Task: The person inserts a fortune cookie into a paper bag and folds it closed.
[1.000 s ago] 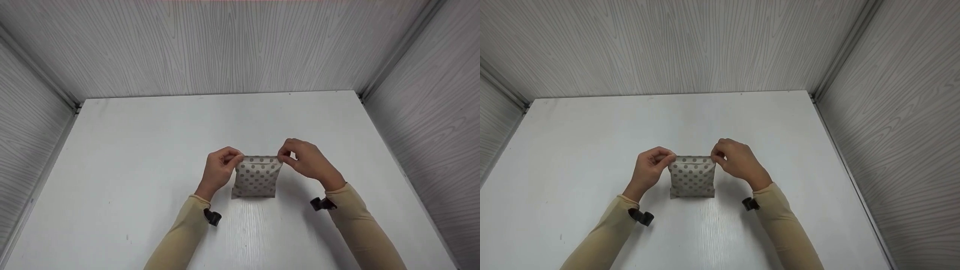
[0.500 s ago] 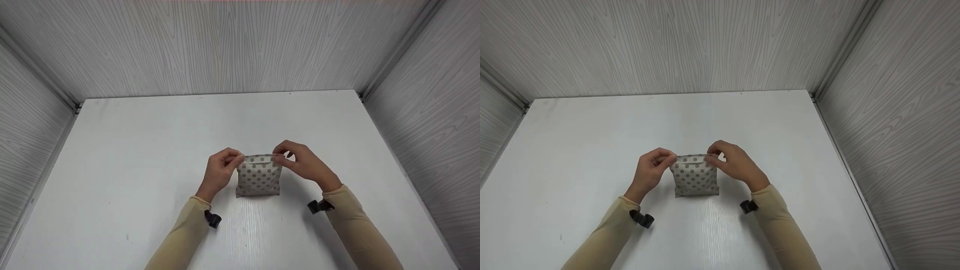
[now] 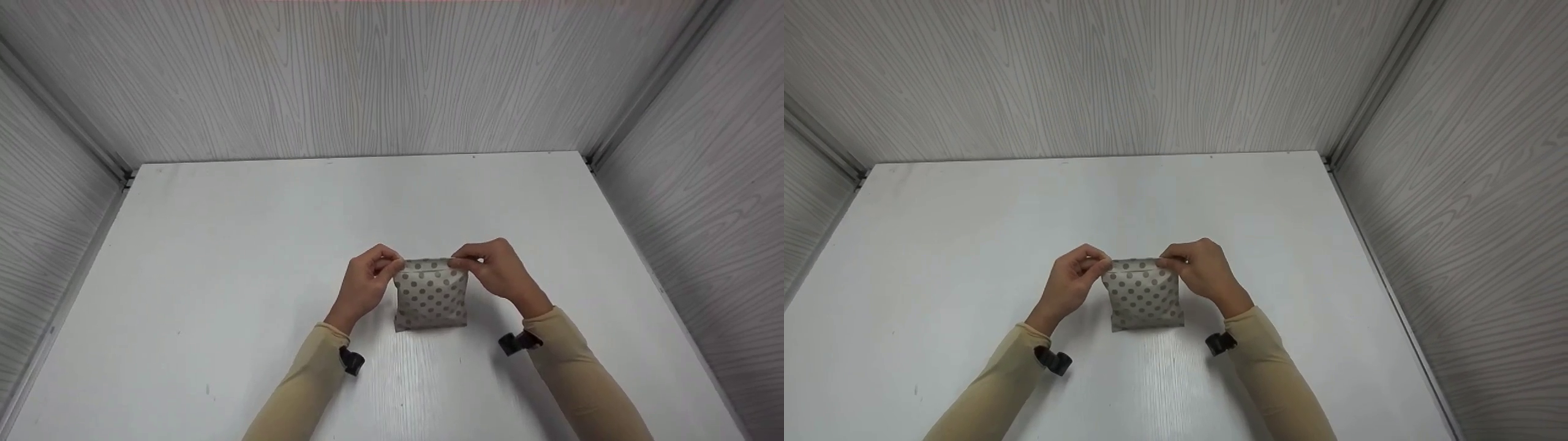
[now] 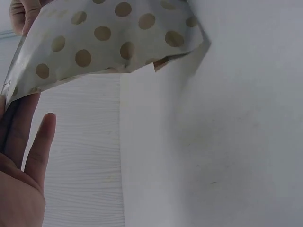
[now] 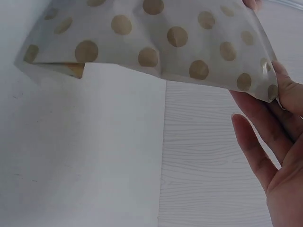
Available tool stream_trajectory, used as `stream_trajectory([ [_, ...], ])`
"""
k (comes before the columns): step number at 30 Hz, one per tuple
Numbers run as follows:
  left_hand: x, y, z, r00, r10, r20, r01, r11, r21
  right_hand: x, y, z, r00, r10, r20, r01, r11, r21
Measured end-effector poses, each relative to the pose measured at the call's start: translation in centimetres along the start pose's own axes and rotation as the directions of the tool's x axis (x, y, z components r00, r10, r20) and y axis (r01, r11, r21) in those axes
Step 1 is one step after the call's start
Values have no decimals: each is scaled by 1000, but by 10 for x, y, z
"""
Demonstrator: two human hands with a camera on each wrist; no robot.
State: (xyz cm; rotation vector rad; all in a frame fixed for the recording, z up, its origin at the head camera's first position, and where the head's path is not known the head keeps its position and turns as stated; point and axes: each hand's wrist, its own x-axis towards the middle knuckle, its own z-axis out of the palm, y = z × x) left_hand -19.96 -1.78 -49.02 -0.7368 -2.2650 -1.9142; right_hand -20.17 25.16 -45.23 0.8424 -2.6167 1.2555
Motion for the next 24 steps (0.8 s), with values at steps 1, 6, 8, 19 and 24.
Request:
stream_trajectory([
  [1,-1,0,0,1000,-15,-2,15,1000,-11,0,0,0,1000,12,-2,-12,1000,6],
  [6,-1,2,-1,994,-110,-4,109,991,-81,-2,-1,0,995,92,38,-94,994,62],
  [8,-1,3,-1,991,-133,-2,132,985,-110,-2,-2,0,992,105,70,-110,991,80],
  [19,0,43,-4,997,-73,18,74,989,-125,1,0,-2,998,44,43,-48,994,100],
  [24,0,42,-6,999,-51,17,53,989,-135,3,3,-3,996,22,83,-30,995,99],
])
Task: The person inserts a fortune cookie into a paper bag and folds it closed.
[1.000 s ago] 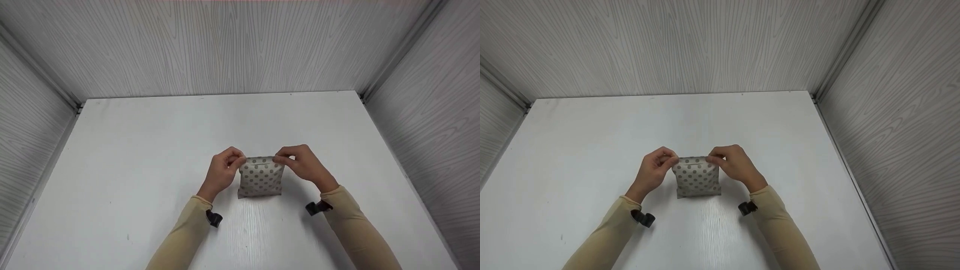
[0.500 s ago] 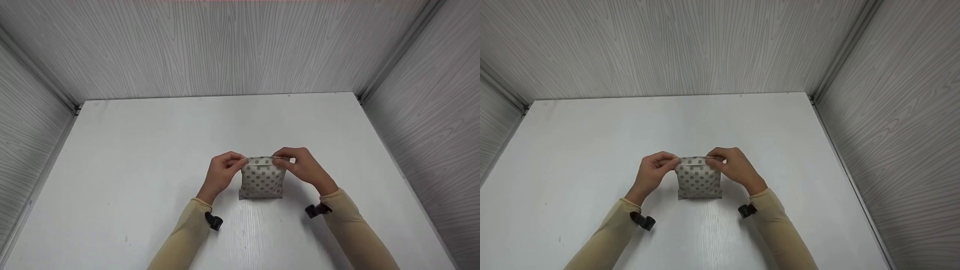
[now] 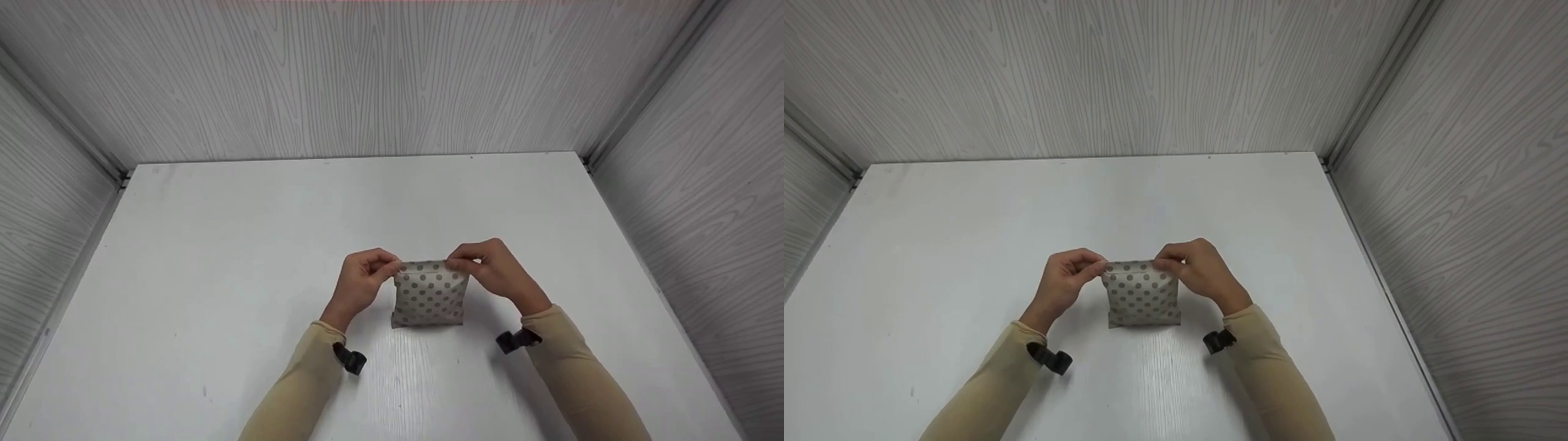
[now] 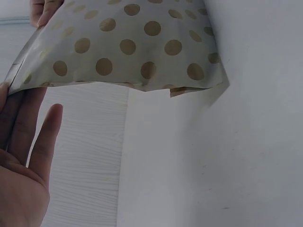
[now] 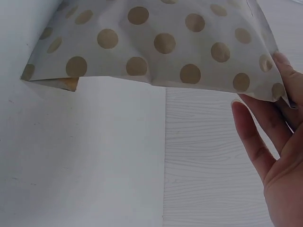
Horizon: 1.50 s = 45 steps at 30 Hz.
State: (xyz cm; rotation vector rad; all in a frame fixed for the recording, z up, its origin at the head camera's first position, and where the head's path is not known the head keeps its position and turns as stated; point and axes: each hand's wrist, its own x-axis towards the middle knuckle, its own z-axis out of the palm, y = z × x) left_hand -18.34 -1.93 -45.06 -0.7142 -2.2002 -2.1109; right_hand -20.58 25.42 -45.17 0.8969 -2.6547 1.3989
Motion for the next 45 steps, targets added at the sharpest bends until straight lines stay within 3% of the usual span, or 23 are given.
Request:
stream_trajectory([
  [9,-2,-2,2,999,-35,35,36,999,-18,-1,-6,-1,997,63,38,-63,998,-11],
  [17,0,-3,5,998,-42,57,46,996,-72,8,-14,4,996,46,79,-47,999,14],
  [25,1,-8,4,996,-87,19,87,996,-20,13,-11,9,992,96,85,-92,994,-51],
  [28,2,-10,2,988,-155,24,156,987,-40,10,-4,10,988,133,79,-127,989,-77],
  [30,3,-23,0,978,-207,36,209,976,-59,9,1,10,983,168,79,-163,984,-75],
  [35,5,-52,1,939,-339,62,343,937,-72,6,11,11,966,245,83,-241,969,-59],
  [38,5,-56,2,920,-387,60,390,918,-69,5,17,13,956,280,90,-278,960,-40],
  [41,7,-61,0,919,-393,35,394,917,-59,4,22,15,935,343,95,-344,939,-8],
  [45,14,-68,-7,911,-412,-14,412,911,-28,6,30,21,883,463,76,-467,883,51],
])
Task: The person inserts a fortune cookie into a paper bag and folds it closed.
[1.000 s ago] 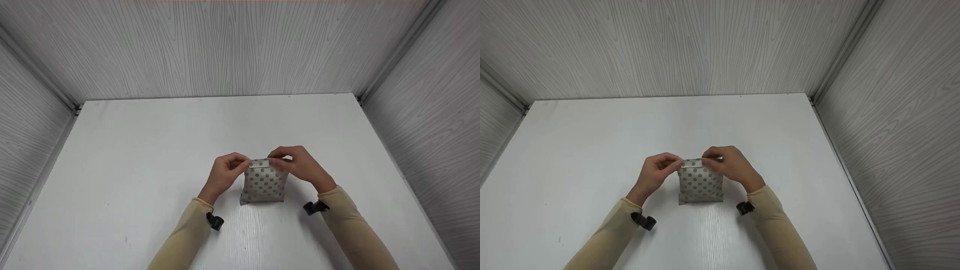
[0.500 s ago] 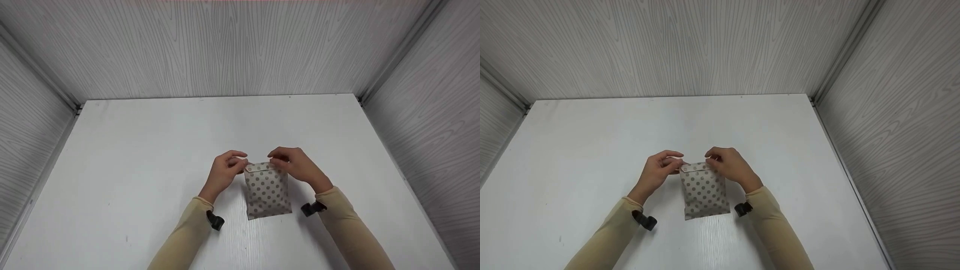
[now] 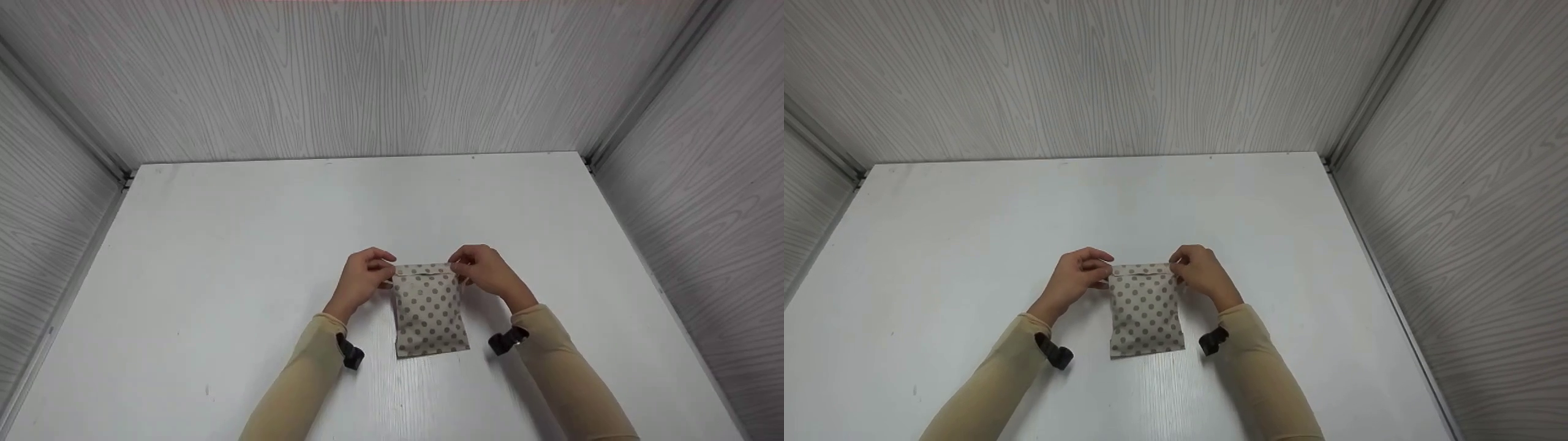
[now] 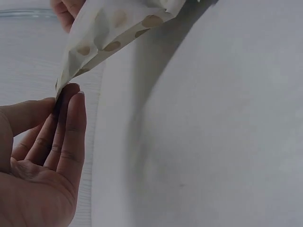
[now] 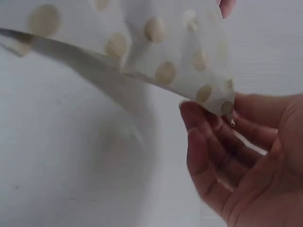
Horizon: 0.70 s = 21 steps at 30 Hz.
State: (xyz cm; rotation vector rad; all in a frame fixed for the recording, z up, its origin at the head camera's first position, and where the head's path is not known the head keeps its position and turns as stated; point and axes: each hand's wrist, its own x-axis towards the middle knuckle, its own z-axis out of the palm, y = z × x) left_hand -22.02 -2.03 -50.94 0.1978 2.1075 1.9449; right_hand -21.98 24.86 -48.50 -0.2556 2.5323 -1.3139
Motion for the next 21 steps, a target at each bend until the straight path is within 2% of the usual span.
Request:
stream_trajectory([
  [4,11,-2,-9,997,-47,-64,48,999,26,10,-1,8,995,93,-35,-89,989,115],
  [9,23,-7,-16,990,-83,-118,90,994,55,23,-1,18,984,154,-94,-131,968,215],
  [16,28,-13,-17,986,-114,-125,127,987,100,30,5,25,964,239,-120,-214,959,186],
  [21,28,-16,-18,982,-142,-124,155,983,96,30,7,25,961,254,-106,-233,957,175],
])
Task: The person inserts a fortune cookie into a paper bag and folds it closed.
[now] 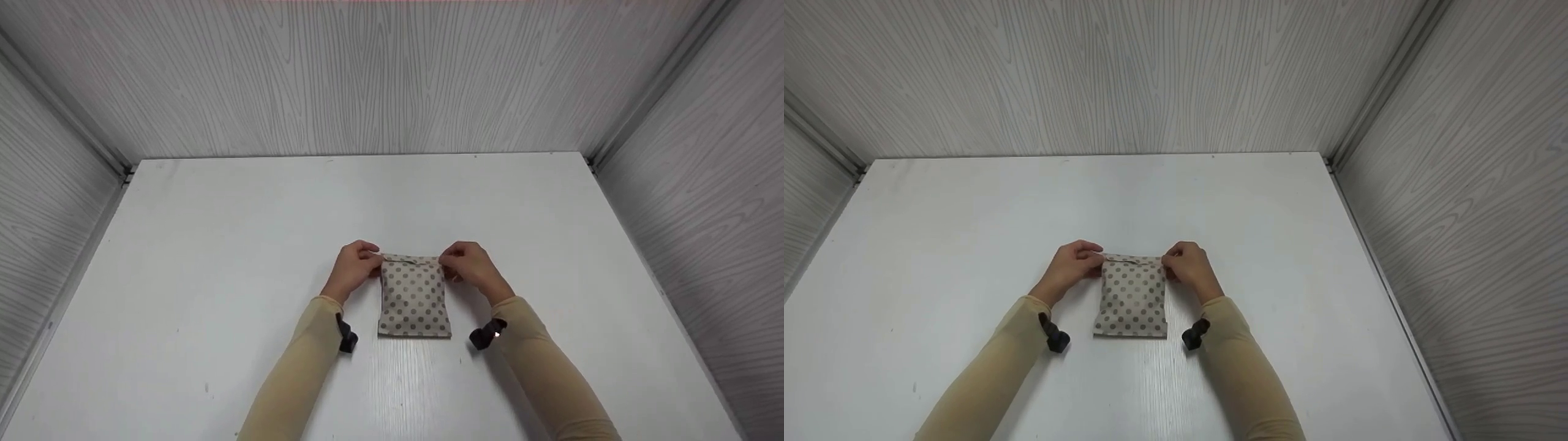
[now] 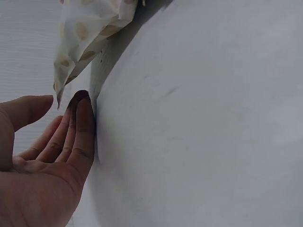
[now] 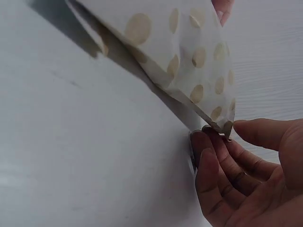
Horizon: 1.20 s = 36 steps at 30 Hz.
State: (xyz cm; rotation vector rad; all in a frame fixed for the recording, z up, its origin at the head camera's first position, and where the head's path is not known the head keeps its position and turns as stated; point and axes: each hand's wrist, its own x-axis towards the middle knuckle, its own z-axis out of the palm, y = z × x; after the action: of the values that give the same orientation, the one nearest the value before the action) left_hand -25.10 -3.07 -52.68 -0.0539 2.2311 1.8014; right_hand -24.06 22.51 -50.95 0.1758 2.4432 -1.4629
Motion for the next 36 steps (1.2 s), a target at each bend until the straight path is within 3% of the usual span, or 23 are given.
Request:
stream_trajectory([
  [7,-5,-1,-7,1000,-24,12,25,998,-57,-1,2,-7,999,43,19,-43,999,-5],
  [11,-11,2,-18,1000,20,-19,-18,995,98,-6,8,-21,999,53,13,-52,998,-41],
  [14,-18,7,-33,995,78,-58,-59,957,284,-10,15,-39,999,39,-5,-40,997,-73],
  [16,-23,9,-45,988,130,-81,-87,911,404,-13,19,-54,1000,12,-16,-14,995,-102],
  [18,-28,11,-59,977,188,-98,-108,837,537,-17,24,-70,999,-28,-20,25,991,-128],
  [20,-33,10,-73,964,246,-106,-113,733,670,-21,28,-86,997,-73,-32,67,984,-162],
  [23,-41,6,-92,950,297,-102,-84,553,829,-28,35,-107,986,-154,-62,134,959,-249],
  [24,-44,3,-98,948,302,-101,-70,506,860,-30,37,-113,981,-178,-74,151,948,-281],
  [26,-49,-3,-106,951,292,-101,-41,443,896,-31,41,-121,971,-218,-93,172,919,-354],
  [29,-55,-12,-113,955,277,-105,-16,403,915,-32,46,-125,964,-244,-105,172,875,-452],
  [34,-57,-23,-122,967,246,-70,-27,370,929,-34,51,-119,981,-175,-85,94,807,-582],
  [36,-58,-27,-124,971,231,-56,-35,372,928,-34,51,-117,989,-135,-65,68,791,-608],
])
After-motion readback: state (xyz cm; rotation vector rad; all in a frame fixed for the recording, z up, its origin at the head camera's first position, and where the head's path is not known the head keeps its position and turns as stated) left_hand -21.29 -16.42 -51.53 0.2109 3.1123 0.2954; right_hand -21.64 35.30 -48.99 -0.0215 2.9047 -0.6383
